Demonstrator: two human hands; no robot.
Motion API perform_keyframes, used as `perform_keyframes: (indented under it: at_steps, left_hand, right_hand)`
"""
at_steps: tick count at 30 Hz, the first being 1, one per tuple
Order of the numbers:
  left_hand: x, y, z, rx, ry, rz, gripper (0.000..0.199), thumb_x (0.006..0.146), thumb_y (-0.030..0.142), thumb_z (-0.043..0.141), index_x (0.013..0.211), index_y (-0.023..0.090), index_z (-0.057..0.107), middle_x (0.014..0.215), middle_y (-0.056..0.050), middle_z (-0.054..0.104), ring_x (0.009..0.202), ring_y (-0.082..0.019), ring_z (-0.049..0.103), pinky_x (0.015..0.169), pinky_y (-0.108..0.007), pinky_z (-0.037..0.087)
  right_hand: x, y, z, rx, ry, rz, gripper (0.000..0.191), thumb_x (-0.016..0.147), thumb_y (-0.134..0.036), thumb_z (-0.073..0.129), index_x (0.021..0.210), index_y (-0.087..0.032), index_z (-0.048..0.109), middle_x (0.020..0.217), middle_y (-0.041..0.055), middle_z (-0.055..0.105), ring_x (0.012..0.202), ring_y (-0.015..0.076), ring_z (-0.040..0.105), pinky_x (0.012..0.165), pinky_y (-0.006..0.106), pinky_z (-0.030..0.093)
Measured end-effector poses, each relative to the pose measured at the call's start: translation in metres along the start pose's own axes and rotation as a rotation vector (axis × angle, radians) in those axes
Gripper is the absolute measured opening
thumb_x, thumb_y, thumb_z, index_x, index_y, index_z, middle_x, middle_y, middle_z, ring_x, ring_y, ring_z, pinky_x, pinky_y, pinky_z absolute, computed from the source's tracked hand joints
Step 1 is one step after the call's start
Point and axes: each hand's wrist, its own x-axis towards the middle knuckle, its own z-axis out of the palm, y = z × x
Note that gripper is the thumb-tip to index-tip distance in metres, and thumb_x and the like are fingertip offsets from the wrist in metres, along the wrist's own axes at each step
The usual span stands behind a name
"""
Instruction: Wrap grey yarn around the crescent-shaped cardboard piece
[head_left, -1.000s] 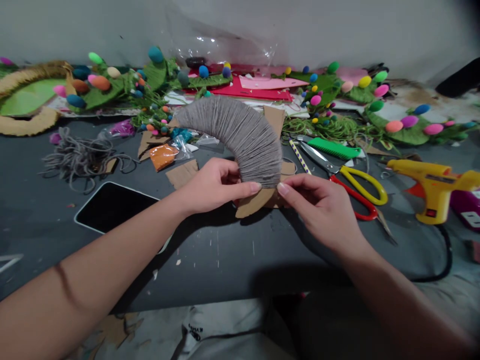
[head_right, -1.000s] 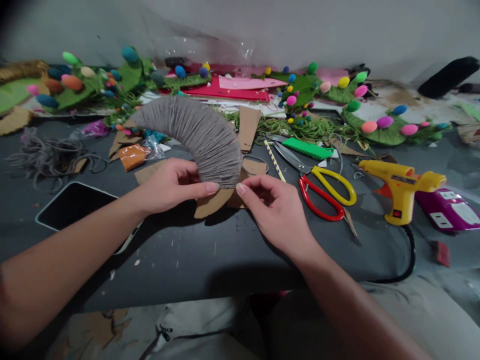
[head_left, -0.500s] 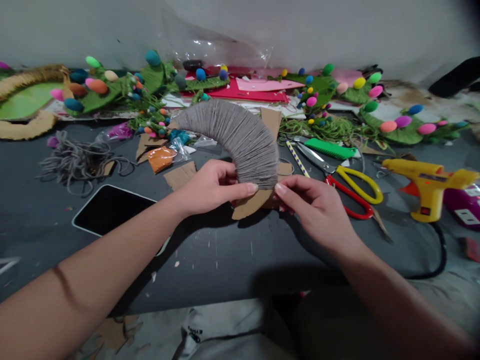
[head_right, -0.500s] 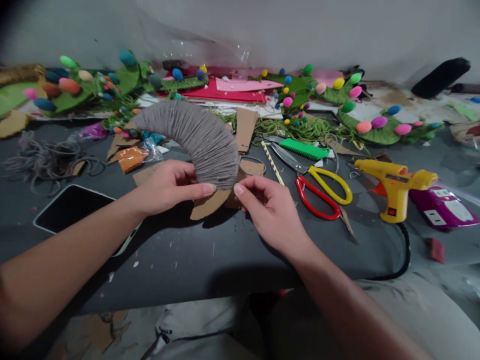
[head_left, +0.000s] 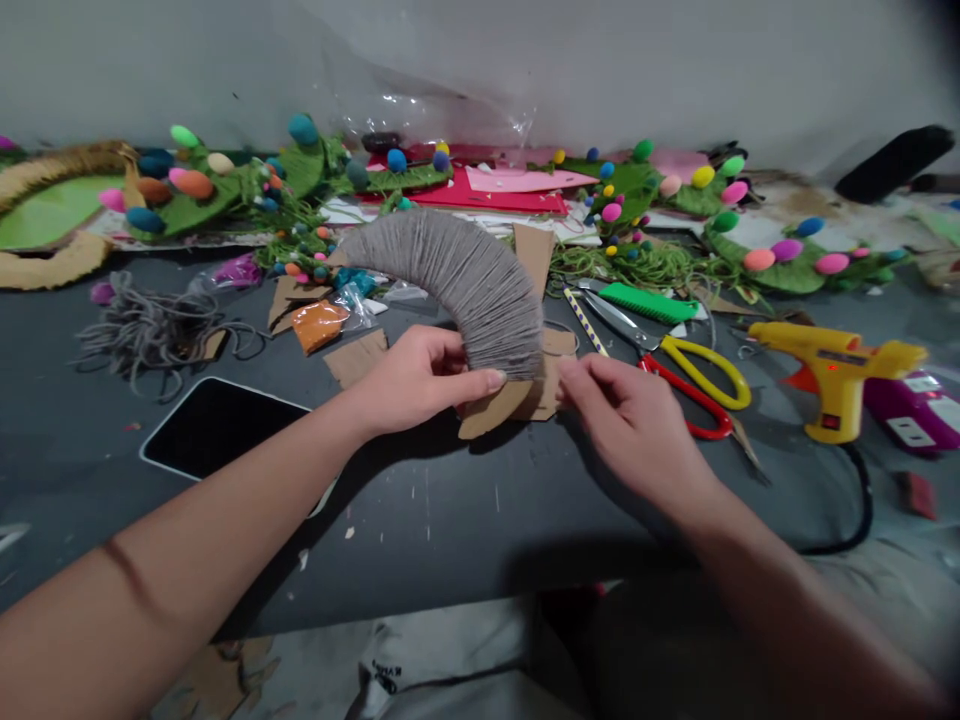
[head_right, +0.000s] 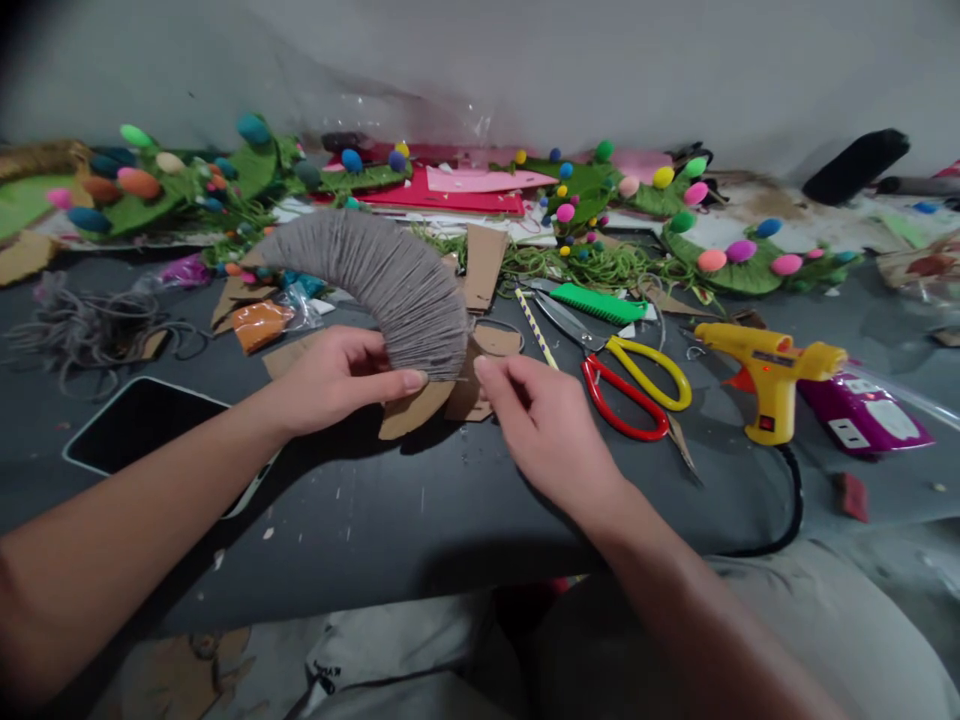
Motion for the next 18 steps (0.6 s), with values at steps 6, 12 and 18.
perform_keyframes:
  at_steps: [6,12,18]
  left_hand:
    - [0.003,0.004,0.0,0.033,0.116,0.009,0.022,0.082,0.028,0.078,0.069,0.013,0.068,0.059,-0.001,0.068,0.052,-0.009,0.062,0.049,-0.015,0.047]
    - [0.003,-0.001,-0.002,0.062,0.183,0.036,0.025,0.082,0.032,0.079,0.069,0.013,0.067,0.059,0.0,0.068,0.054,-0.009,0.063,0.05,-0.015,0.046]
    - [0.0,0.002,-0.001,0.095,0.231,0.034,0.028,0.081,0.029,0.079,0.062,0.014,0.064,0.056,0.0,0.067,0.051,-0.008,0.06,0.046,-0.016,0.042]
  right_hand:
    - [-0.003,0.037,-0.066,-0.745,0.159,0.113,0.028,0.09,-0.031,0.065,0.112,-0.014,0.068,0.104,0.0137,0.071,0.088,0.0244,0.065,0.076,0.035,0.043]
    - [0.002,0.066,-0.088,-0.918,-0.081,0.242,0.044,0.086,-0.035,0.062,0.121,-0.008,0.066,0.11,0.0192,0.069,0.096,0.0302,0.065,0.079,0.038,0.045]
    - [0.025,0.065,-0.093,-0.841,-0.207,0.435,0.038,0.076,-0.037,0.07,0.106,-0.014,0.067,0.094,0.0131,0.069,0.079,0.0245,0.063,0.067,0.034,0.042]
